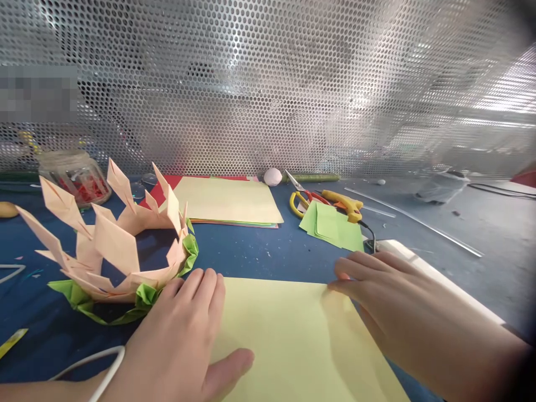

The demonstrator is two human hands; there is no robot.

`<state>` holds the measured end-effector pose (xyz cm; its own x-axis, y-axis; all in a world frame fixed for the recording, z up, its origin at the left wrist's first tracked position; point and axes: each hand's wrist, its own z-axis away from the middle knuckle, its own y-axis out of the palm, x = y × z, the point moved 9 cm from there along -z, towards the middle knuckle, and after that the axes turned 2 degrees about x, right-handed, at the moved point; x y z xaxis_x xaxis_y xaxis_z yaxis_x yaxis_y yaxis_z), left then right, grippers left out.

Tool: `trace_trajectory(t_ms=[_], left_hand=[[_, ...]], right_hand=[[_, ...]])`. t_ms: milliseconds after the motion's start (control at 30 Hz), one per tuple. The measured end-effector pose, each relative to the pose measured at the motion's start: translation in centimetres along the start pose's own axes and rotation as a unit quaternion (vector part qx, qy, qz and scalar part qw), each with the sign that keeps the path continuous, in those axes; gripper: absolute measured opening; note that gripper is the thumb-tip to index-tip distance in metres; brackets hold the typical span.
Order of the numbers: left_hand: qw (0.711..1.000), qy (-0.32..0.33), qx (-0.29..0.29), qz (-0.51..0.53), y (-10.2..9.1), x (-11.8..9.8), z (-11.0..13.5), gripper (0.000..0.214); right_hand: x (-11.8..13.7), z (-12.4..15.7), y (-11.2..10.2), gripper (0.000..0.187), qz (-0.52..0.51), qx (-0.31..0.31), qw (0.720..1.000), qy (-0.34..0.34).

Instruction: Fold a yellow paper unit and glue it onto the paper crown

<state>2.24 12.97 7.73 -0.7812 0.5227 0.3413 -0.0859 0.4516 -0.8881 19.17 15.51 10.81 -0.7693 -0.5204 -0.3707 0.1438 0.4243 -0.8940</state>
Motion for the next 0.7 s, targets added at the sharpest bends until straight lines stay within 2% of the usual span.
trace_trajectory(t_ms=[100, 233, 367, 433, 500, 567, 633, 700], left_hand=[[1.0, -0.008, -0.024, 0.007, -0.6, 0.2, -0.3, 0.064], [0.998, 0.048, -0.021, 0.038, -0.4, -0.6, -0.3, 0.061], [0.991, -0.01, -0.042, 0.123, 0.0, 0.3, 0.1, 0.057], [0.982, -0.038, -0.017, 0.182, 0.5, 0.6, -0.1, 0.053], [0.961, -0.069, 0.029, 0.265, 1.1, 1.0, -0.6, 0.045], [0.924, -0.104, 0.083, 0.358, 1.5, 1.4, -1.0, 0.038], [0.884, -0.134, 0.123, 0.43, 1.8, 1.7, -1.4, 0.034], [0.853, -0.152, 0.142, 0.478, 1.8, 1.8, -1.6, 0.024]], right_hand=[[-0.5, 0.7, 0.6, 0.035, -0.018, 0.01, 1.0, 0.008], [-1.5, 1.1, 1.3, 0.036, -0.031, 0.028, 0.999, 0.032], [-1.7, -0.1, 1.5, 0.03, -0.078, 0.021, 0.995, 0.062], [-0.7, -0.9, 1.4, 0.028, -0.131, 0.008, 0.989, 0.065], [1.1, -1.7, 1.5, 0.023, -0.202, 0.012, 0.978, 0.049], [2.5, -2.1, 2.0, 0.018, -0.374, 0.038, 0.925, 0.061], [3.5, -2.3, 2.0, 0.016, -0.426, 0.041, 0.901, 0.065], [4.0, -2.4, 1.9, 0.016, -0.44, 0.035, 0.894, 0.072]])
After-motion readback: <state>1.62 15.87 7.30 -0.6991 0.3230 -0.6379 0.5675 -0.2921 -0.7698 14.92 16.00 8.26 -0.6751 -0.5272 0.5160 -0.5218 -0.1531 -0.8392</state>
